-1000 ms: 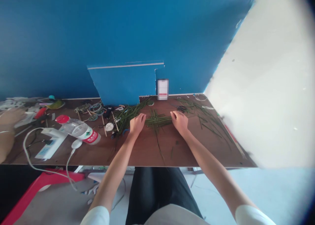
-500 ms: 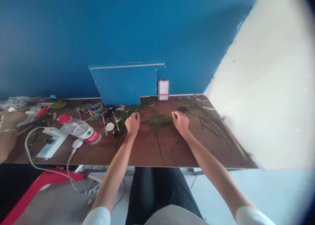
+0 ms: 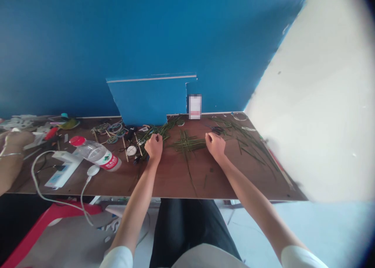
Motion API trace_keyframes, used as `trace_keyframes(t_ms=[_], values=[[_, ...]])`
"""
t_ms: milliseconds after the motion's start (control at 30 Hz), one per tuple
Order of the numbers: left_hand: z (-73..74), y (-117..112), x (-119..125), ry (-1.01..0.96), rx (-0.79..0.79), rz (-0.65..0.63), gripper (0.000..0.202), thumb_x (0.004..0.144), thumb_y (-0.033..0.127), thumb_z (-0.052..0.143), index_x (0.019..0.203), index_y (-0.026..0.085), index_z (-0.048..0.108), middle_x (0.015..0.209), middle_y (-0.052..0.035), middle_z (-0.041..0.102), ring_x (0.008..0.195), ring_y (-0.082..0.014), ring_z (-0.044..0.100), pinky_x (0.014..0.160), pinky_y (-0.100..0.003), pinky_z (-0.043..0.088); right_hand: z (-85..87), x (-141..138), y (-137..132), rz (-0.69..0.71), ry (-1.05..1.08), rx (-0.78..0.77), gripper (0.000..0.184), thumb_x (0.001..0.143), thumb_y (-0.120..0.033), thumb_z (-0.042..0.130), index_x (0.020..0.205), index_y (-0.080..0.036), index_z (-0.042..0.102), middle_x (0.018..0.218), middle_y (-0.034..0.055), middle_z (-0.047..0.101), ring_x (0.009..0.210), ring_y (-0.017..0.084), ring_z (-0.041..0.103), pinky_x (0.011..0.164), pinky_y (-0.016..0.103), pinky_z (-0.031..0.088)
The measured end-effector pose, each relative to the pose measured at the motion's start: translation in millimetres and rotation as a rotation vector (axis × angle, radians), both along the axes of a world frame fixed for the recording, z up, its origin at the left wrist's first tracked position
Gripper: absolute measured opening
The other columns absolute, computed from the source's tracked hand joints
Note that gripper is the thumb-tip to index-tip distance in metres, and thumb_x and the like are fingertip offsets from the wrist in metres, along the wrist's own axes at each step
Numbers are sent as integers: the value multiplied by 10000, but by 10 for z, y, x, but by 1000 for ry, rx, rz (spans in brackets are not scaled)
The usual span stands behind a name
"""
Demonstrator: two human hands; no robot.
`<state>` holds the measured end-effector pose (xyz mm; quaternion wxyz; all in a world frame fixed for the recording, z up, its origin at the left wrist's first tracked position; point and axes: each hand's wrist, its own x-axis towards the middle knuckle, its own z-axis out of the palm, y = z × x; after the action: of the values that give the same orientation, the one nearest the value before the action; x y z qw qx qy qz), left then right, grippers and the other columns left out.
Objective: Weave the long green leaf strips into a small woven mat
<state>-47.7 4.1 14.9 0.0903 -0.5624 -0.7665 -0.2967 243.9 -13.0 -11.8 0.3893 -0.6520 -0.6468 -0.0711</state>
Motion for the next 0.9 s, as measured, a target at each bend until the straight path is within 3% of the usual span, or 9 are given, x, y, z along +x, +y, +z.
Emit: trace_keyframes(t_ms=[267,500,667,800,900], values=[[15,4,32,81,-235,-118,358,941,410,429,819,207,697,777,-91,707,759,-234,669,641,-271,394,-17,-8,-3,11,20,12,330,978,-351,416,807,-187,646,761,50,674,678,151,557,596,280,229],[20,-11,73,111,-369,-141,313,899,421,479,824,229,715,812,-96,714,796,-260,680,674,-298,437,-6,-21,-3,13,33,-12,318,967,-348,426,806,-190,650,740,49,663,662,157,548,587,280,225],[84,-8,-52,53,-270,-135,442,946,520,399,845,216,704,769,-95,691,793,-265,668,689,-312,445,4,-17,-9,10,33,-16,318,966,-340,420,807,-189,650,742,50,660,671,159,549,591,281,227],[98,45,-384,1,-106,14,314,961,365,412,996,223,690,987,-113,682,911,-265,638,741,-322,453,1,-15,-9,24,29,-14,310,965,-342,426,808,-193,647,742,44,661,681,158,553,596,279,233],[50,84,-577,-9,-129,28,234,920,329,500,973,231,706,1036,-120,651,1000,-283,599,772,-330,460,-5,-19,-6,29,30,-17,304,963,-341,430,821,-191,654,747,49,665,683,160,554,597,277,237]])
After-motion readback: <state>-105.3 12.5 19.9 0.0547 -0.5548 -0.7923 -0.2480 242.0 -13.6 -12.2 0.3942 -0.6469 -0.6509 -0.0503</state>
